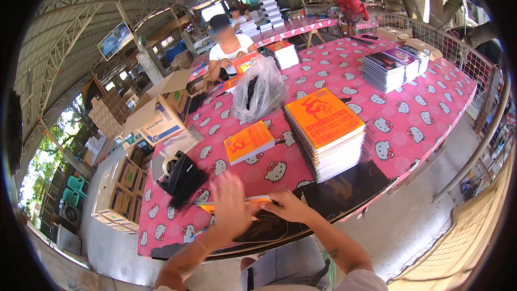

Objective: The person folds orange book covers by hand and places them one at a time onto a stack of books on a table.

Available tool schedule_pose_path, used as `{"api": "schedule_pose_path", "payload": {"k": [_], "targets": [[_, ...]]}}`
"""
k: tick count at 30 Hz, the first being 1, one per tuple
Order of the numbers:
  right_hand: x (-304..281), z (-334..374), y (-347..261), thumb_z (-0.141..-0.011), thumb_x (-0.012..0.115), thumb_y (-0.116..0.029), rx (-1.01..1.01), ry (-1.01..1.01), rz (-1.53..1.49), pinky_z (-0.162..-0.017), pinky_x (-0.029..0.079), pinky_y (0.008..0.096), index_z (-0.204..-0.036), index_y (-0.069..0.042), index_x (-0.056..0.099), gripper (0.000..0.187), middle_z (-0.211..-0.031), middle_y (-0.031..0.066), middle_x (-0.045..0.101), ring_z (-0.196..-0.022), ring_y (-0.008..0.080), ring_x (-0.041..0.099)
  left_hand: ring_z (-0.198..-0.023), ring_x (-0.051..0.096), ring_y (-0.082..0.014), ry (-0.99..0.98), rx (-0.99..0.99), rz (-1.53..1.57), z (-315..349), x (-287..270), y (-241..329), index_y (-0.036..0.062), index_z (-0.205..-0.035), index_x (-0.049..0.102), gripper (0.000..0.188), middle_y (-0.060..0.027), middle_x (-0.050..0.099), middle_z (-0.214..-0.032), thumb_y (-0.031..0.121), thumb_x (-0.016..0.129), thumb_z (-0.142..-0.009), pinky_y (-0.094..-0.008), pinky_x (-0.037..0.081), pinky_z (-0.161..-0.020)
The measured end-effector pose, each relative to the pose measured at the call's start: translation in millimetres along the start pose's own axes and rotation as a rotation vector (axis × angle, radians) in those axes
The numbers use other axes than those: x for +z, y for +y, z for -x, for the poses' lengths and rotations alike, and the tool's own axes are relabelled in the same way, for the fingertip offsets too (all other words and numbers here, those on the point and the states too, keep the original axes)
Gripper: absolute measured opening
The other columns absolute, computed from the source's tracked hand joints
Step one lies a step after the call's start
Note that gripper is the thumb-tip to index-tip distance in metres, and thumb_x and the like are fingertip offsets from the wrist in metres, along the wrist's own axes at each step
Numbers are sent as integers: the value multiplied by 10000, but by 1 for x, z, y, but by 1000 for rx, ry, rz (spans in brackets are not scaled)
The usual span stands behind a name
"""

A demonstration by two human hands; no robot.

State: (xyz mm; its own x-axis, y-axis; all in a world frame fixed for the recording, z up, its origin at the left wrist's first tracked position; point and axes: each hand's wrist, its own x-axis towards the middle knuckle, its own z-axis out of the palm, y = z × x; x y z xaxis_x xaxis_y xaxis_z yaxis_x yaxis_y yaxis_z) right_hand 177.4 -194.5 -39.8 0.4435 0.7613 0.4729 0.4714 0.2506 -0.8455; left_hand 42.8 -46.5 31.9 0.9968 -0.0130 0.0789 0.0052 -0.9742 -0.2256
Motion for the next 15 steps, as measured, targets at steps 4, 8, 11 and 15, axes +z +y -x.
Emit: {"api": "schedule_pose_path", "payload": {"k": [4,8,11,15], "targets": [[-4,-1,-18,-987,677,-176,121,-24,37,-593,439,353,-1192,-23,697,257,-786,173,656,-632,200,564,-1488,356,-403,306,-79,-101,8,30,3,-52,-1483,433,866,-284,404,-1560,606,571,-938,-639,275,-1160],[7,2,9,-942,706,-135,-3,9,170,-599,449,360,-1185,-24,702,266,-823,191,670,-638,209,577,-1499,301,-473,139,-42,107,-2,17,-1,-117,-1497,356,876,-333,356,-1569,581,502,-987,-674,193,-1184],[4,-6,-16,-950,699,-124,60,44,58,-643,473,345,-1158,-19,710,234,-794,160,649,-655,192,548,-1503,290,-485,337,40,139,4,29,-8,-113,-1494,362,885,-348,337,-1576,561,554,-954,-670,179,-1194],[9,-5,-12,-956,708,-141,53,32,24,-602,452,353,-1115,-10,713,206,-752,161,628,-619,192,516,-1509,286,-476,336,1,145,10,25,4,-108,-1505,355,864,-332,328,-1590,530,566,-961,-658,165,-1199]]}}
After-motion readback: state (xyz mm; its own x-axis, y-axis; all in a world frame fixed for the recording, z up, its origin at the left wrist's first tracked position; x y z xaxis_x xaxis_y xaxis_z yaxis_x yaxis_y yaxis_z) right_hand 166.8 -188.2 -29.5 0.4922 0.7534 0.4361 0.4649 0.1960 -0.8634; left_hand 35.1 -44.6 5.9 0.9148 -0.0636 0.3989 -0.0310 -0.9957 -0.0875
